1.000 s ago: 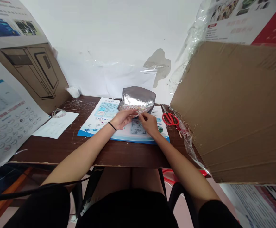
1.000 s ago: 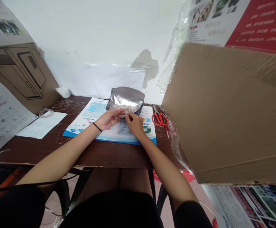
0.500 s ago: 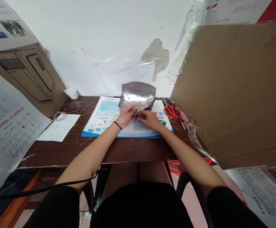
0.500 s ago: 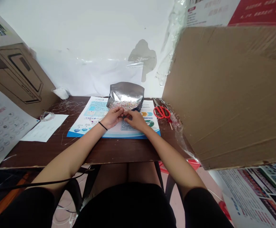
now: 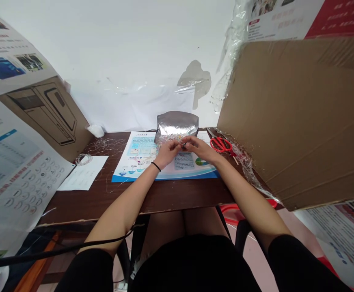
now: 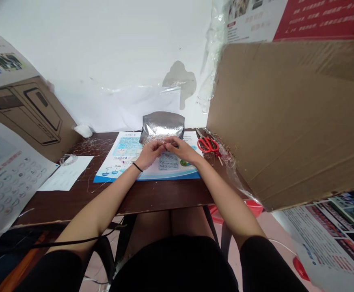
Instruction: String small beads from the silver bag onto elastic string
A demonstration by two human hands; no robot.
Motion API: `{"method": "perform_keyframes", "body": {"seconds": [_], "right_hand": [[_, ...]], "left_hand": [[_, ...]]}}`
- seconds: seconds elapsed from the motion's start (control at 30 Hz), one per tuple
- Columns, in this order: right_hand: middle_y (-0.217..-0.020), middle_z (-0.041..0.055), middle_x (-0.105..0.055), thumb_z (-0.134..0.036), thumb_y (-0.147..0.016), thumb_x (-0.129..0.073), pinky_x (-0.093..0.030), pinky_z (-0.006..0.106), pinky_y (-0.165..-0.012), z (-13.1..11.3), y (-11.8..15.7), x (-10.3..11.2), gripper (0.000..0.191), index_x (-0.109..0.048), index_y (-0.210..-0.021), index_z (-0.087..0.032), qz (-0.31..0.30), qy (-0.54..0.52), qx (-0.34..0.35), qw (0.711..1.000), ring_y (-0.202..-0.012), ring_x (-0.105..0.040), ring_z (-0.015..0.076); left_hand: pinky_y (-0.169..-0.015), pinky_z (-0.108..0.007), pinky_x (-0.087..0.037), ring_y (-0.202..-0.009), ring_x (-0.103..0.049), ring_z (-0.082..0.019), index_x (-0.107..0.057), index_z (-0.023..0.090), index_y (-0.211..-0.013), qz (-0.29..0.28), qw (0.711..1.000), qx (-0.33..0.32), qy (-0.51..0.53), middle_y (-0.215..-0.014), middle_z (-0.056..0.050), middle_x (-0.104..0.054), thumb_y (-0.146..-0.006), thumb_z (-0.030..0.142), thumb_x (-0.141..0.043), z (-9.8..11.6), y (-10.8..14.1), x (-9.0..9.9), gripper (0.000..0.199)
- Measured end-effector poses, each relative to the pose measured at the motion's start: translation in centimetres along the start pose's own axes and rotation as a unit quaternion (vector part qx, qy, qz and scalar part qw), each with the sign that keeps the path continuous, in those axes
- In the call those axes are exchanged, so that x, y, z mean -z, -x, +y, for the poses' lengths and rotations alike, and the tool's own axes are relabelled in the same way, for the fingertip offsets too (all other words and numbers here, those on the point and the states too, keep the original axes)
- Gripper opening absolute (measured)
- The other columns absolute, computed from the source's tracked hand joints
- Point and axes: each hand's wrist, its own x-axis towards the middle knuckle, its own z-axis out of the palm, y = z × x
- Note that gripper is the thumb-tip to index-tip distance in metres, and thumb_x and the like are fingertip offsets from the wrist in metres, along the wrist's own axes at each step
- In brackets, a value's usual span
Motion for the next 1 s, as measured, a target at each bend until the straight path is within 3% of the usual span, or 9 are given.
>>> {"method": "perform_keyframes", "body": {"seconds": [0.13,0.27,0.5,0.73,0.87,1.0], "right_hand": [[-0.101,0.0091,-0.069,-0.032,-0.083,-0.060,-0.050,0.034,-0.083,0.4,-0.1,-0.7,0.026,-0.065,-0.103,-0.015,0.098,-0.017,-0.038,0.994,-0.090,-0.063,0.0166],[-0.085,0.0059,-0.070,-0.026,-0.075,-0.065,-0.048,0.032,-0.081,1.2,-0.2,-1.6,0.016,-0.069,-0.085,-0.014,0.141,-0.021,-0.030,0.989,-0.081,-0.063,0.0152],[-0.080,0.0031,-0.068,-0.029,-0.073,-0.063,-0.046,0.032,-0.075,2.5,-0.6,-2.2,0.014,-0.068,-0.080,-0.018,0.165,0.016,-0.004,0.986,-0.076,-0.059,0.0163],[-0.079,0.0027,-0.061,-0.030,-0.076,-0.056,-0.044,0.030,-0.069,3.0,-0.9,-2.6,0.011,-0.059,-0.072,-0.020,0.166,0.073,0.051,0.982,-0.077,-0.055,0.0170],[-0.077,0.0013,-0.060,-0.036,-0.082,-0.050,-0.045,0.030,-0.070,2.9,-0.8,-2.9,0.017,-0.053,-0.076,-0.021,0.164,0.012,0.050,0.985,-0.074,-0.056,0.0159],[-0.078,0.0008,-0.061,-0.037,-0.085,-0.048,-0.046,0.031,-0.072,2.9,-0.7,-2.8,0.016,-0.052,-0.081,-0.022,0.218,0.000,0.046,0.975,-0.074,-0.058,0.0162]], "left_hand": [[-0.060,-0.026,-0.038,-0.064,-0.050,-0.013,-0.064,0.017,-0.081,-0.018,0.997,-0.033,-0.072,-0.072,-0.002,-0.061,-0.084,0.031,-0.056,-0.1,0.2,-0.4,0.016],[-0.062,-0.027,-0.037,-0.065,-0.050,-0.014,-0.064,0.016,-0.077,-0.005,0.993,-0.043,-0.112,-0.070,-0.002,-0.061,-0.084,0.033,-0.056,-0.6,0.2,-0.7,0.020],[-0.062,-0.027,-0.037,-0.066,-0.051,-0.015,-0.066,0.014,-0.082,-0.002,0.987,-0.050,-0.152,-0.070,-0.002,-0.062,-0.084,0.039,-0.052,-1.4,0.1,-0.5,0.029],[-0.067,-0.028,-0.041,-0.071,-0.056,-0.016,-0.069,0.012,-0.086,-0.008,0.987,-0.050,-0.149,-0.075,-0.003,-0.066,-0.084,0.034,-0.051,-1.3,0.1,-0.7,0.028],[-0.068,-0.028,-0.042,-0.070,-0.056,-0.015,-0.072,0.012,-0.085,0.009,0.999,0.001,-0.037,-0.074,-0.004,-0.068,-0.081,0.026,-0.057,-1.2,-0.1,-0.7,0.020],[-0.062,-0.025,-0.043,-0.066,-0.056,-0.012,-0.073,0.013,-0.097,0.014,0.993,0.062,0.101,-0.080,-0.005,-0.069,-0.080,0.022,-0.059,-1.0,0.0,-0.7,0.024]]}}
